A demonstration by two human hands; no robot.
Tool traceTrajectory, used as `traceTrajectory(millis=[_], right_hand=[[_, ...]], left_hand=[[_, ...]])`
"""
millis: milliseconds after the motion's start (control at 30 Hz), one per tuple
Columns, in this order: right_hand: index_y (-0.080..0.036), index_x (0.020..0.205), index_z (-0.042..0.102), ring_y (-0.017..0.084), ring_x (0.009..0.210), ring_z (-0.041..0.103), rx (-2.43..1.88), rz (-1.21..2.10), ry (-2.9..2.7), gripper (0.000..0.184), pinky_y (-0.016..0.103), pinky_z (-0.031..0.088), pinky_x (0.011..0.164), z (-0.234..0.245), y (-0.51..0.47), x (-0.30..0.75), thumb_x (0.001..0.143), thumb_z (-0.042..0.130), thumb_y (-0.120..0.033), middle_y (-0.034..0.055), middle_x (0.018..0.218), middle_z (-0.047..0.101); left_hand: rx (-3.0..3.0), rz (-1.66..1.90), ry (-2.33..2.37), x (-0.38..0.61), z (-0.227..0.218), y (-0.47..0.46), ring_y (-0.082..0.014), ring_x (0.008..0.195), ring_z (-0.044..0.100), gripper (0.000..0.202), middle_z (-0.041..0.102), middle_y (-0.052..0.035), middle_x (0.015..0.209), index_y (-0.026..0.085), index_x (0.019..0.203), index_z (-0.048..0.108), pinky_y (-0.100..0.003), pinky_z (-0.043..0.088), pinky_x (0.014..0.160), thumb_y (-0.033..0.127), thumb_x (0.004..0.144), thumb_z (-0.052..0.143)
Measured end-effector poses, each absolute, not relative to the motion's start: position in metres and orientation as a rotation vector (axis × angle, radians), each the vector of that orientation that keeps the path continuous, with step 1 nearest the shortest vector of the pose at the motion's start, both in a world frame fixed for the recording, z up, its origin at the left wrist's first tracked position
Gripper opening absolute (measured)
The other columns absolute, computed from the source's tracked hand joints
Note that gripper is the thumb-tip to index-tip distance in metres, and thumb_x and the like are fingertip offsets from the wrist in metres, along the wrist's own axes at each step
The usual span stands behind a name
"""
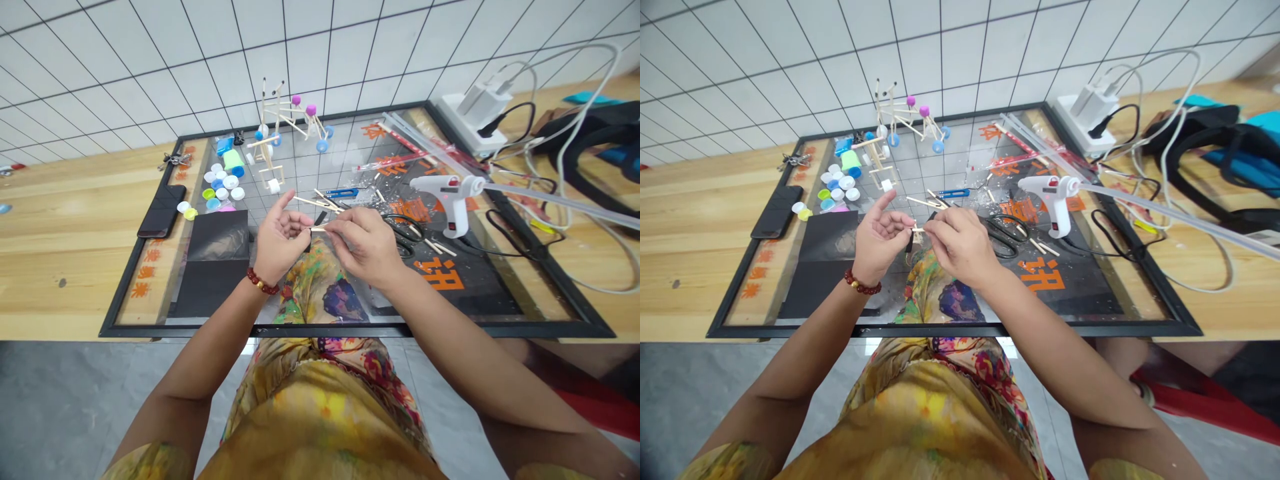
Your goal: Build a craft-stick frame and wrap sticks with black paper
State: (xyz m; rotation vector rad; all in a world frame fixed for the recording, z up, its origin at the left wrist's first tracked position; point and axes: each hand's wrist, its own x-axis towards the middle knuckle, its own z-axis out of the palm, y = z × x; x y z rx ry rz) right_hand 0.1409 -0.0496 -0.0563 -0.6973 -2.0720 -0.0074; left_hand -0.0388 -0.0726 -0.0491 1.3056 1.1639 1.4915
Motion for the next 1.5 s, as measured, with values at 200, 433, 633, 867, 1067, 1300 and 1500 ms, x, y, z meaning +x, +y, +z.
traceTrajectory(millis=[200, 433, 633, 867, 1067, 1300, 1500], right_hand=[[-0.024, 0.096, 0.067, 0.020, 0.080, 0.058, -0.702, -0.033, -2.087, 0.013, 0.036, 0.043, 0.073, -0.057, -0.050, 0.140, 0.092, 0.055, -0.020, 0.0053, 0.086, 0.066], [-0.021, 0.097, 0.066, 0.020, 0.082, 0.063, -0.721, 0.044, -2.094, 0.010, 0.035, 0.044, 0.073, -0.057, -0.051, 0.138, 0.092, 0.057, -0.021, 0.0056, 0.087, 0.067], [-0.022, 0.092, 0.066, 0.020, 0.081, 0.064, -0.783, 0.150, -2.073, 0.011, 0.034, 0.046, 0.073, -0.057, -0.051, 0.138, 0.093, 0.056, -0.022, 0.0051, 0.084, 0.068], [-0.021, 0.089, 0.066, 0.021, 0.083, 0.065, -0.803, 0.212, -2.025, 0.011, 0.036, 0.050, 0.075, -0.054, -0.050, 0.139, 0.092, 0.055, -0.021, 0.0060, 0.084, 0.068], [-0.021, 0.088, 0.065, 0.020, 0.081, 0.064, -0.788, 0.181, -1.986, 0.009, 0.034, 0.050, 0.072, -0.055, -0.049, 0.139, 0.092, 0.056, -0.021, 0.0059, 0.082, 0.067], [-0.020, 0.087, 0.063, 0.020, 0.080, 0.064, -0.768, 0.154, -1.967, 0.007, 0.035, 0.051, 0.071, -0.055, -0.048, 0.139, 0.091, 0.057, -0.018, 0.0056, 0.081, 0.067], [-0.021, 0.087, 0.063, 0.021, 0.081, 0.064, -0.778, 0.172, -1.971, 0.007, 0.036, 0.050, 0.072, -0.054, -0.049, 0.139, 0.090, 0.057, -0.019, 0.0057, 0.082, 0.067]], left_hand=[[1.335, 1.505, 1.233, -0.038, -0.051, -0.073, -0.0086, 0.070, 0.060, 0.083, 0.064, -0.0022, 0.096, 0.023, 0.144, 0.042, -0.022, 0.051, 0.067, 0.011, 0.068, 0.073], [1.454, 1.569, 1.248, -0.038, -0.056, -0.072, -0.0074, 0.070, 0.059, 0.090, 0.061, -0.0024, 0.102, 0.027, 0.151, 0.032, -0.021, 0.051, 0.068, 0.013, 0.072, 0.073], [1.510, 1.579, 1.220, -0.037, -0.056, -0.074, -0.0090, 0.075, 0.061, 0.090, 0.062, -0.0042, 0.108, 0.030, 0.150, 0.032, -0.023, 0.052, 0.073, 0.014, 0.072, 0.074], [1.267, 1.571, 1.100, -0.036, -0.049, -0.075, -0.0108, 0.080, 0.065, 0.083, 0.066, -0.0036, 0.104, 0.026, 0.142, 0.042, -0.025, 0.052, 0.076, 0.010, 0.066, 0.074], [0.925, 1.405, 1.041, -0.037, -0.041, -0.075, -0.0128, 0.070, 0.068, 0.047, 0.069, -0.0001, 0.080, 0.016, 0.110, 0.063, -0.028, 0.054, 0.071, 0.013, 0.064, 0.074], [0.826, 1.254, 1.010, -0.036, -0.036, -0.078, -0.0107, 0.064, 0.067, 0.033, 0.074, -0.0031, 0.078, 0.013, 0.092, 0.071, -0.025, 0.055, 0.065, 0.020, 0.062, 0.083], [0.932, 1.303, 1.082, -0.033, -0.035, -0.079, -0.0103, 0.063, 0.067, 0.029, 0.074, -0.0030, 0.076, 0.015, 0.089, 0.073, -0.024, 0.055, 0.062, 0.027, 0.066, 0.084]])
